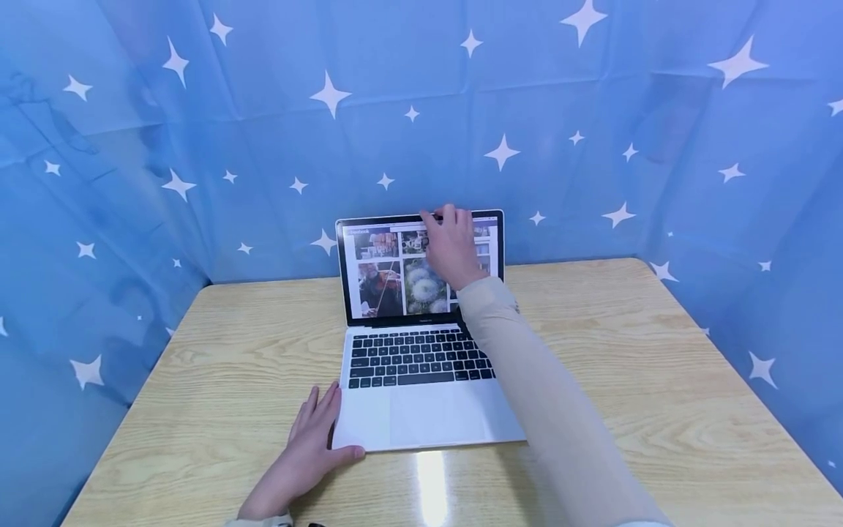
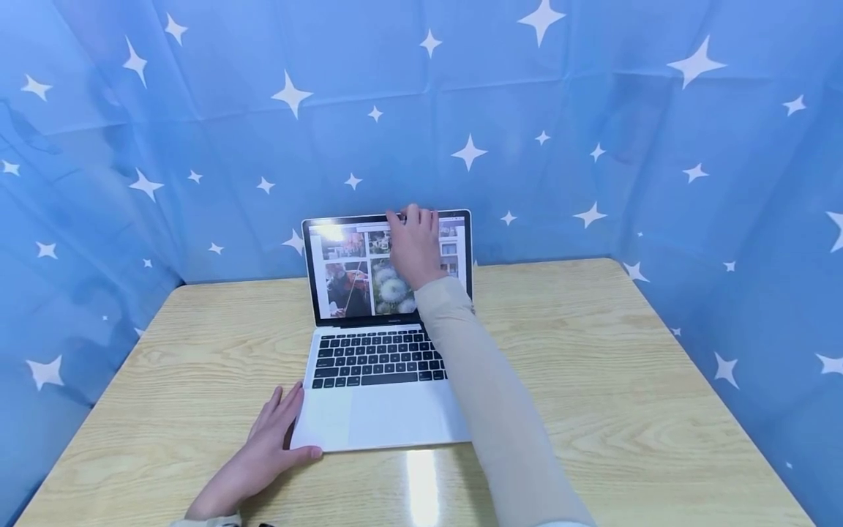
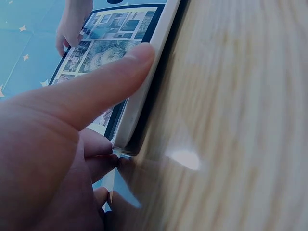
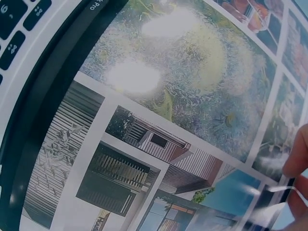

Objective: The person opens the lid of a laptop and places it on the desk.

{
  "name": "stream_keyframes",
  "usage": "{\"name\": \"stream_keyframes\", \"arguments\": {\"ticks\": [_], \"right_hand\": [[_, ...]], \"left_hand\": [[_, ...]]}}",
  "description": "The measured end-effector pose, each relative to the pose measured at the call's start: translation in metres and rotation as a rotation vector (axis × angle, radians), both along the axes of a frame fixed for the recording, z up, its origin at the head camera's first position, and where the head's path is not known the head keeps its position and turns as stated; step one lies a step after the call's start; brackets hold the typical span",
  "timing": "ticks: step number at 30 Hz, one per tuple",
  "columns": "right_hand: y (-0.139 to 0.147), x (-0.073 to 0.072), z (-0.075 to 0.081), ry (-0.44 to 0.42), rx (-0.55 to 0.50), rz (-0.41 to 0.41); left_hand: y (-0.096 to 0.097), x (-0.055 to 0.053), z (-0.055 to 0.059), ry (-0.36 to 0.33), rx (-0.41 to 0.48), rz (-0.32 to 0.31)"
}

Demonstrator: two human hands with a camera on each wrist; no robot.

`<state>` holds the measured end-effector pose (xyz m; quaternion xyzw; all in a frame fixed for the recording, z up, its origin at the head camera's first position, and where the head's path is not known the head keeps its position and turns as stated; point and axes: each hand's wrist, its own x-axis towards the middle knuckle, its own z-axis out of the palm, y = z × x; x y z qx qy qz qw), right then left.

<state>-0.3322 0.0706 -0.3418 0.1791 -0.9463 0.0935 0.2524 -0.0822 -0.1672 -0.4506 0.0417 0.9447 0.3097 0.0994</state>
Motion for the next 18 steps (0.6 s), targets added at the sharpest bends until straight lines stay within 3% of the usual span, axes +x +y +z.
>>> {"name": "stream_keyframes", "arguments": {"ticks": [18], "right_hand": [[-0.0049,-0.0036,-0.0031,-0.081,0.02,-0.042]], "left_hand": [[-0.0008,0.0016,-0.0007,-0.003,0.008,0.011]]}}
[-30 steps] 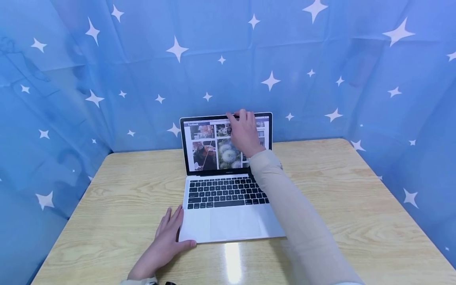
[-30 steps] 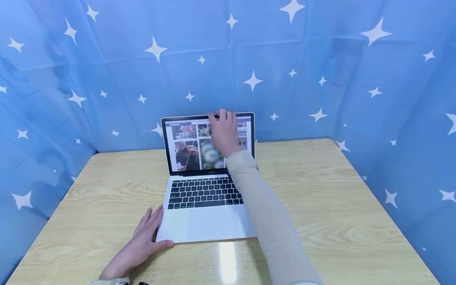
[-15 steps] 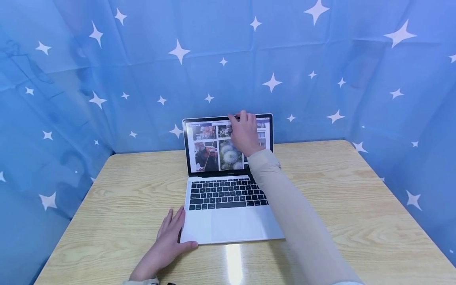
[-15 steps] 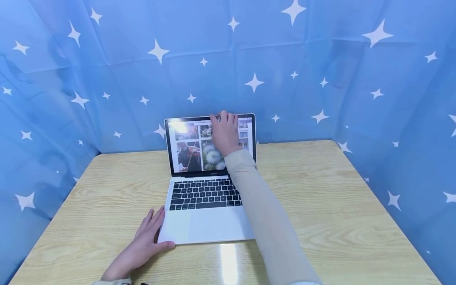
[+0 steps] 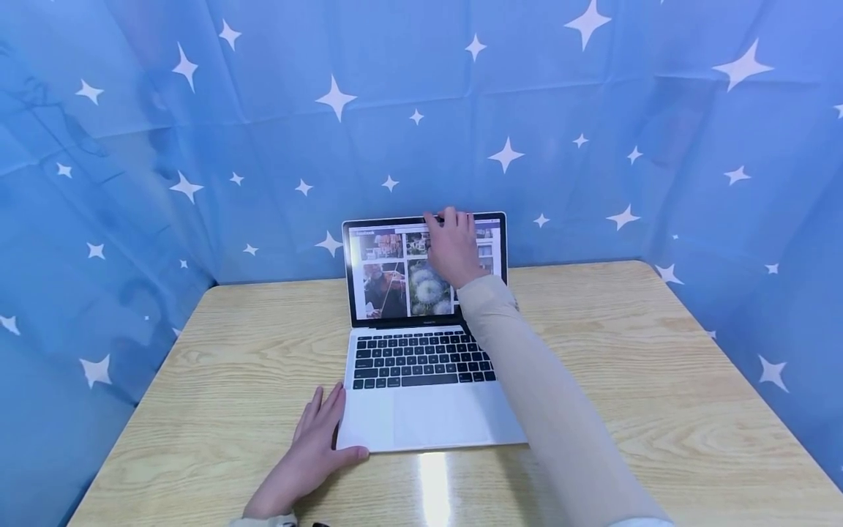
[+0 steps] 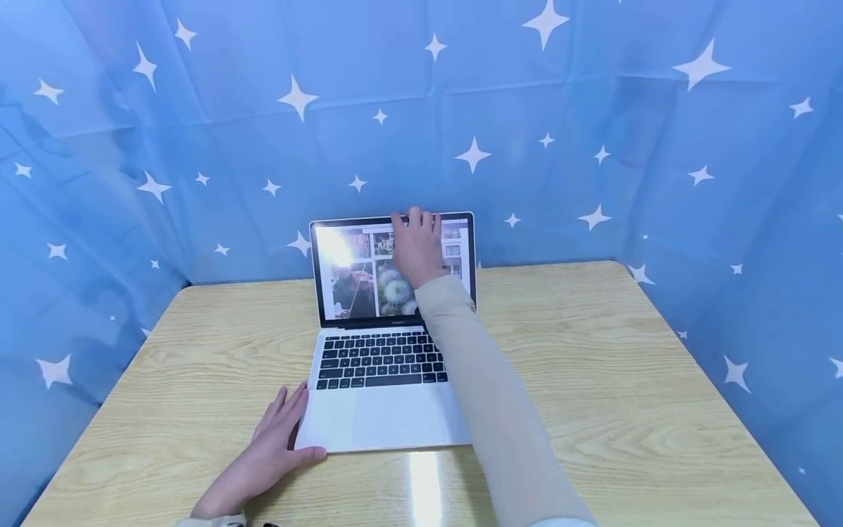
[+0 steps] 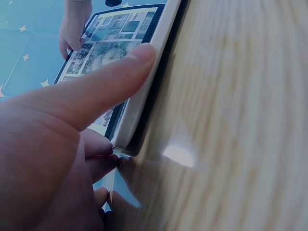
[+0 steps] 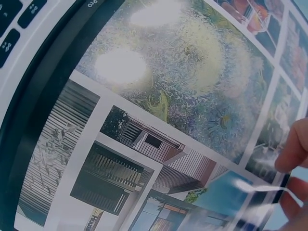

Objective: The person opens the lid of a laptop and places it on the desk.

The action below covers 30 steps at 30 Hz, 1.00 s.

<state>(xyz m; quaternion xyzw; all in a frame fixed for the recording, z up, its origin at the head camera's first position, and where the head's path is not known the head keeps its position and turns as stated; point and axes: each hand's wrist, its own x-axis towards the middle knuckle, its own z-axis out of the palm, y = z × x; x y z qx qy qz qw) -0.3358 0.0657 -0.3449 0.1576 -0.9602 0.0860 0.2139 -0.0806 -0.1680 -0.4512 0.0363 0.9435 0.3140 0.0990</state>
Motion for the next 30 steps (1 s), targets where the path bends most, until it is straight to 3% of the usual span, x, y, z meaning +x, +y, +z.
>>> {"name": "stream_keyframes", "arguments": {"ticks": [23,30], "right_hand": [[-0.0038,-0.0052,0.0036,-0.163,-0.014,-0.044],[-0.007,-0.0026,0.0,-0.169,0.023,-0.054]], "left_hand": [[0.0012,0.0024,-0.0023,0.034,-0.002,-0.012],[-0.0006,0.0006,-0.0041,0.038,-0.011,-0.014]]}}
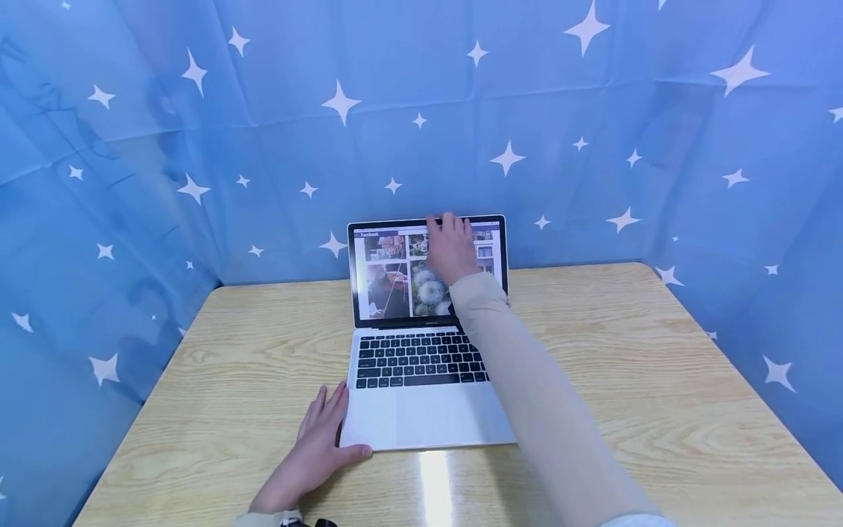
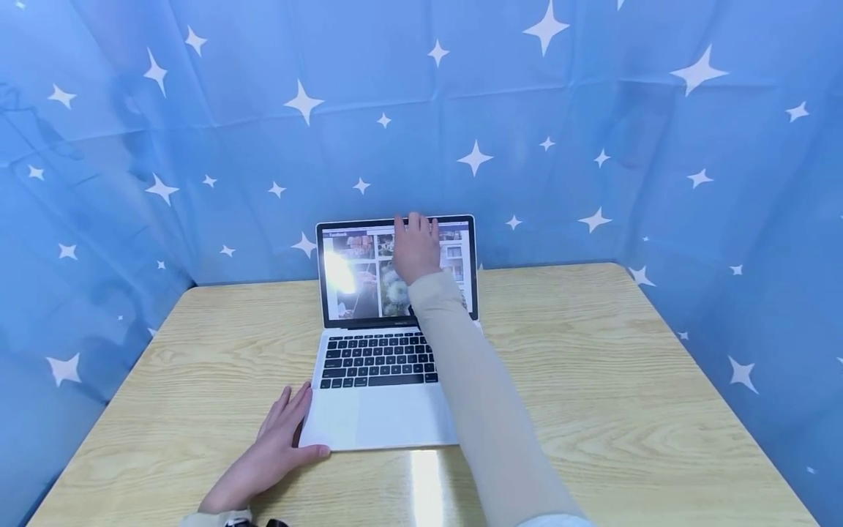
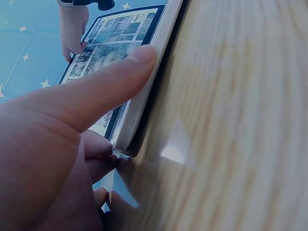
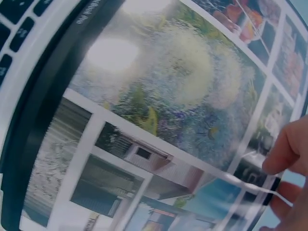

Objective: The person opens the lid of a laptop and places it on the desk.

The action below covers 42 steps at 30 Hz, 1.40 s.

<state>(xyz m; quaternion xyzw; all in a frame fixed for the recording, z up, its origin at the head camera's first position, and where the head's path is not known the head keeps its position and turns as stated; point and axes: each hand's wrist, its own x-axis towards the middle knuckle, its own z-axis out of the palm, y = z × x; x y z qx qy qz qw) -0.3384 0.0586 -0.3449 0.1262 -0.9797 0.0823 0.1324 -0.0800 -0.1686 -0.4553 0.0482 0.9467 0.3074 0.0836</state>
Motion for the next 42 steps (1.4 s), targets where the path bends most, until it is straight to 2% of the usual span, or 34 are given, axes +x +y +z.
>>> {"name": "stream_keyframes", "arguments": {"ticks": [10,17,24,31,35,42], "right_hand": [[0.015,0.003,-0.008,-0.028,-0.03,0.022],[0.024,0.006,0.003,-0.039,0.018,0.084],[0.03,0.011,0.01,-0.108,0.035,0.159],[0.037,0.02,0.003,-0.059,0.084,0.209],[0.046,0.028,-0.003,-0.037,0.057,0.219],[0.072,0.047,-0.024,0.027,0.042,0.204]], "left_hand": [[0.005,-0.01,-0.004,-0.003,0.004,-0.017],[0.005,-0.013,-0.004,-0.005,0.01,-0.012],[0.003,-0.015,-0.004,0.003,0.0,-0.001],[0.001,-0.017,-0.006,0.002,-0.005,0.004],[0.001,-0.019,-0.007,0.012,0.006,0.02],[0.006,-0.029,-0.007,0.088,0.028,0.042]]}}
